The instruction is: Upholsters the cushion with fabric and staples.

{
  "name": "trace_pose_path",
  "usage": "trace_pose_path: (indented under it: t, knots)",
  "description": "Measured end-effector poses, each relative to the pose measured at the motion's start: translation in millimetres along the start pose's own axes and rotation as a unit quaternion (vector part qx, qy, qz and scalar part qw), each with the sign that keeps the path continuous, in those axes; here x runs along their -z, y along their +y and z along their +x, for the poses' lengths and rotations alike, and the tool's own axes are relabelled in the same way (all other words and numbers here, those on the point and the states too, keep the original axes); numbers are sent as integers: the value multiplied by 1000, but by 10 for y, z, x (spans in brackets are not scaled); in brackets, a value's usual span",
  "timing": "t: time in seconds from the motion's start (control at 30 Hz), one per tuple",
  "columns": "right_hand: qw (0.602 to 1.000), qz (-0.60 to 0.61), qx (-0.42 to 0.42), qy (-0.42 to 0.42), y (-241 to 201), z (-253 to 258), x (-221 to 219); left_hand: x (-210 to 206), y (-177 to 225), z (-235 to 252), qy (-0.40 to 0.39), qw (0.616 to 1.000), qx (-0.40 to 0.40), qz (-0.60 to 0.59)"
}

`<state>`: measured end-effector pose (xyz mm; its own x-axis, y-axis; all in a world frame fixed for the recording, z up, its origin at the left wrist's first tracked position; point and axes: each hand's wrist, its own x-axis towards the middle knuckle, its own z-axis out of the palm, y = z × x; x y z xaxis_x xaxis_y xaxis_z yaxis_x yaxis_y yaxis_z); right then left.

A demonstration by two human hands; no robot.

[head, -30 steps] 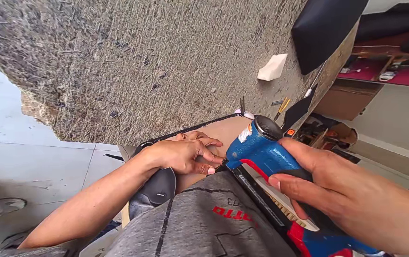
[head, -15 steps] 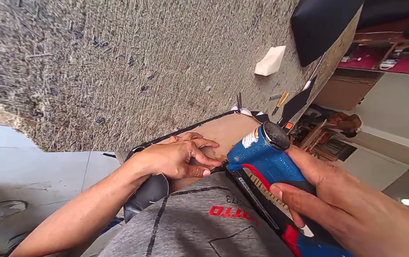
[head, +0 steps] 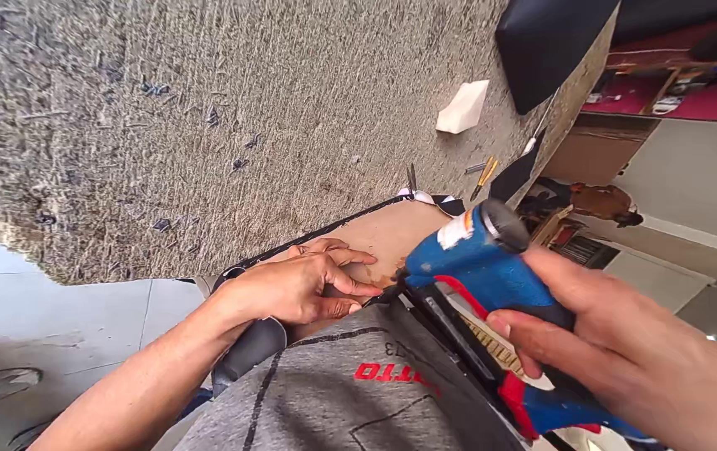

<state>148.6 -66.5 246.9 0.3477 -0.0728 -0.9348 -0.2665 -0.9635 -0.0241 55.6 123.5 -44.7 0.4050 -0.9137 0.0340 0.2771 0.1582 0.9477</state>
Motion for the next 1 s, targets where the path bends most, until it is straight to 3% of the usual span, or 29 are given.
trace_pose_path:
  t: [0.13,0.27,0.43,0.53,0.7,0.9,1.0]
  knots:
    - [979,190,46,60,607,50,48,-26,-23,-3,6,1000,-12,-9]
    - [889,437,134,33,1291,373,-311,-10,3,-4,12,1000,-24,-14]
    - [816,552,169,25,1692,587,-664,86,256,133,-14,1000,1,3]
    - [795,576,186,32,1781,659,-748,8,553,322,37,994,53,89]
    - [780,589,206,40,1855,749,-807,-220,779,536,140,961,83,224]
    - [807,553,204,45,1864,752,-783,-291,667,507,161,974,159,7]
    - [826,529,188,50,1803,690,-738,-302,659,489,158,971,179,-21]
